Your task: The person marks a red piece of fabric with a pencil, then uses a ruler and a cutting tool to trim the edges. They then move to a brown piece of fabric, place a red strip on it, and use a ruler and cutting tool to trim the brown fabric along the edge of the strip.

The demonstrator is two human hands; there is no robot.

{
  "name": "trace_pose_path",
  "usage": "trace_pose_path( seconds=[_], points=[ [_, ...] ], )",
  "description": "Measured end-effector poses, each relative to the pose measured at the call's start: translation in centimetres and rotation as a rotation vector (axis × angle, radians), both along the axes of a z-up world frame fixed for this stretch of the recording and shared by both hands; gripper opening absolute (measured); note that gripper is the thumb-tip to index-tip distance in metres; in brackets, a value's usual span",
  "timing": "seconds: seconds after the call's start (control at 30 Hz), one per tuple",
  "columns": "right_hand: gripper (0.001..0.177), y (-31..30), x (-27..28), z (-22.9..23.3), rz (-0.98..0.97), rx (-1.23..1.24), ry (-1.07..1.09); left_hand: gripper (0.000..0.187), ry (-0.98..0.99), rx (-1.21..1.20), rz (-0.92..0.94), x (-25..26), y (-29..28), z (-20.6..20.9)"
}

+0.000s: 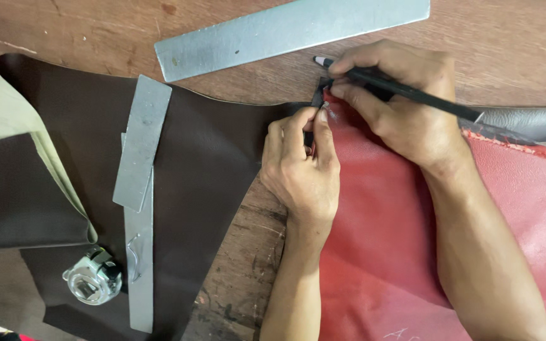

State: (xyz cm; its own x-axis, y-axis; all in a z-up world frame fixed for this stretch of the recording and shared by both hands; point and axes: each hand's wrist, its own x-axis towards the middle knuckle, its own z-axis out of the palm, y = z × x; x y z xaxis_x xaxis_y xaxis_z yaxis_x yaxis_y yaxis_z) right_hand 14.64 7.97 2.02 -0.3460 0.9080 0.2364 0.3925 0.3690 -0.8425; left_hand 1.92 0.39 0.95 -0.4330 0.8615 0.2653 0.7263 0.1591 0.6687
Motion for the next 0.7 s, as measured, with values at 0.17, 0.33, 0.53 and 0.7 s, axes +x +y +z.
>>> trace_pose_path(
  seconds=[0.17, 0.33, 0.53, 0.7],
  points=[
    [0.024, -0.2, -0.3, 1.2, 0.016, 0.068, -0.001, 0.009, 0.025, 0.028, -0.002, 0.1, 0.0, -0.2],
    [0.025, -0.1, -0.5, 1.4, 0.003, 0.077, -0.014, 0.01, 0.061, 0.041, 0.009, 0.4, -0.2, -0.3],
    [0.025, 0.0, -0.6, 1.5, -0.012, 0.097, -0.019, 0.009, 0.081, 0.054, 0.009, 0.4, -0.1, -0.5],
    [0.019, 0.0, -0.2, 1.2, 0.006, 0.007, 0.118, 0.01, 0.099, 0.046, 0.015, 0.4, -0.2, -0.6]
  ],
)
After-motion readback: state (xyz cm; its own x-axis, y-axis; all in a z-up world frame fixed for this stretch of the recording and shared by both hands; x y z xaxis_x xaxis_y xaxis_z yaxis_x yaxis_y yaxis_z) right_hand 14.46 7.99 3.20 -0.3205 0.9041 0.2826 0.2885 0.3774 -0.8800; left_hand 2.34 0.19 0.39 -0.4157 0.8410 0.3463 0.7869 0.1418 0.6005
